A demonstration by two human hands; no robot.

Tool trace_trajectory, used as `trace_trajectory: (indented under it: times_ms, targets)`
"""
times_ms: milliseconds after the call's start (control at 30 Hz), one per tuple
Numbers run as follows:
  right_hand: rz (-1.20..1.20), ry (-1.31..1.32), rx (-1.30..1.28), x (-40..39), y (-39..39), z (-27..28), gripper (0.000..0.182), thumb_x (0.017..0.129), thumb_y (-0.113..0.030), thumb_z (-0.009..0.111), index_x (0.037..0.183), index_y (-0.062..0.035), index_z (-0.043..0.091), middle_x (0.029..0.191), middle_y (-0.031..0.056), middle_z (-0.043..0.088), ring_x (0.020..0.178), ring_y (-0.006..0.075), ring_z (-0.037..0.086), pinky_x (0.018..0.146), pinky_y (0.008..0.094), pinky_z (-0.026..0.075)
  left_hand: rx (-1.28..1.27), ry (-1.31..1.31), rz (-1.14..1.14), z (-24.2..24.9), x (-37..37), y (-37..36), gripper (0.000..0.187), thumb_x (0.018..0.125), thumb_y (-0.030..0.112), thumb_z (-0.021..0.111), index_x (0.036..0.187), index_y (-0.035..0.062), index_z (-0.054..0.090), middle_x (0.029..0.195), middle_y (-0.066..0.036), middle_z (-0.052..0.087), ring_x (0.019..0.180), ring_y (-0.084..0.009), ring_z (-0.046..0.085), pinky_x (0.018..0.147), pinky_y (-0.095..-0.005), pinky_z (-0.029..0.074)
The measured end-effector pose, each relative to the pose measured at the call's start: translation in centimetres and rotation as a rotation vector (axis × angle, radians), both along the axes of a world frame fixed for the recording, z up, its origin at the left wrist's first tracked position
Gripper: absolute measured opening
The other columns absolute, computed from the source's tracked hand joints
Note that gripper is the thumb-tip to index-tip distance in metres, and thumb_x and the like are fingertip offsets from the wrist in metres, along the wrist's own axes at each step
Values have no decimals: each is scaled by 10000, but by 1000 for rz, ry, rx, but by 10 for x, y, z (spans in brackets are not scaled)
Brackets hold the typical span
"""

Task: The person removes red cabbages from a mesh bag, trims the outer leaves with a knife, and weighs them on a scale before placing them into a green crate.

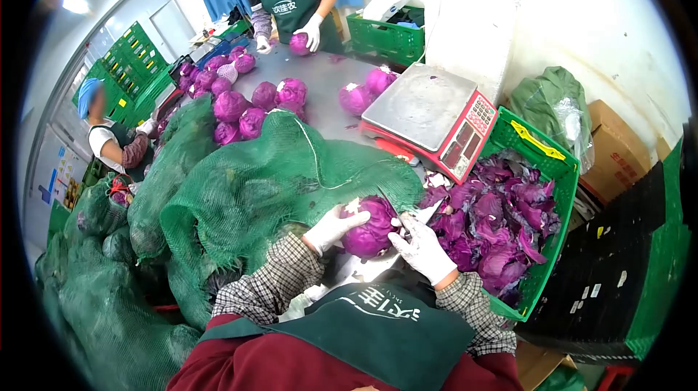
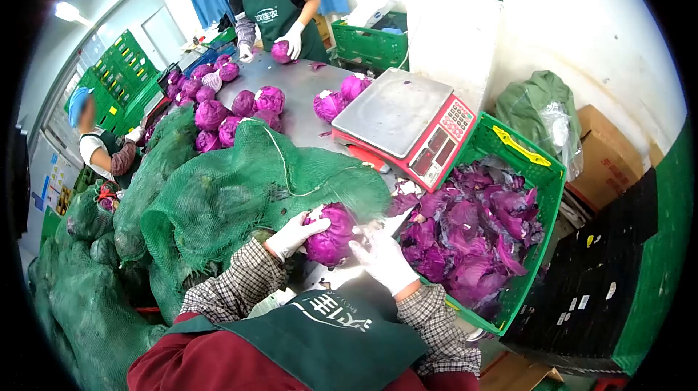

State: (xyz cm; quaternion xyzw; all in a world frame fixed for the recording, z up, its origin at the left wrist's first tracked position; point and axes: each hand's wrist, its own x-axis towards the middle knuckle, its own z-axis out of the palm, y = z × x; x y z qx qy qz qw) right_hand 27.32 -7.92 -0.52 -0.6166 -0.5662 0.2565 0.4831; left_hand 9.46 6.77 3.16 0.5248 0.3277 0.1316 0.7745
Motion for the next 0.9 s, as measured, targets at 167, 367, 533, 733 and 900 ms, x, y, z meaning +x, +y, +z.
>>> trace_trajectory:
  times_ms: [167,367,533,733,900]
  targets:
    - [-260,-283,130,18,2,-37,152,856,-96,569,999,-49,588,912,146,601,797,271,616,692,357,511,-78,55,33,-31,-3,23,645,841,246,731,1349,-8,423,1249,-134,570,1108,-222,596,970,-374,489]
    - [-633,-114,107,93,-35,-88,97,839,6,510,907,-30,568,724,63,562,590,153,504,562,282,431,300,178,-18,1,9,8,708,780,238,785,1326,-44,433,1231,-122,568,1107,-193,567,984,-338,460]
    - [-619,-309,77,85,-58,-18,329,888,-103,618,1200,-6,582,1066,168,607,931,248,612,817,337,501,683,177,-238,0,2,4,970,716,435,796,1382,-100,335,1376,-265,428,1294,-317,426,1101,-377,327]
    - [-54,-336,147,7,-39,5,363,997,-121,396,1291,87,441,1267,283,512,1160,389,528,1006,436,422,1361,466,-387,12,16,-41,1111,681,627,722,1406,-99,293,1435,-322,312,1364,-407,306,1136,-429,253]
    - [-26,-277,62,-5,-45,5,435,994,-154,344,1368,67,349,1336,265,474,1223,372,488,1043,395,389,1385,447,-314,19,19,-63,1095,668,573,731,1411,-91,278,1433,-332,302,1357,-450,287,1135,-457,249]
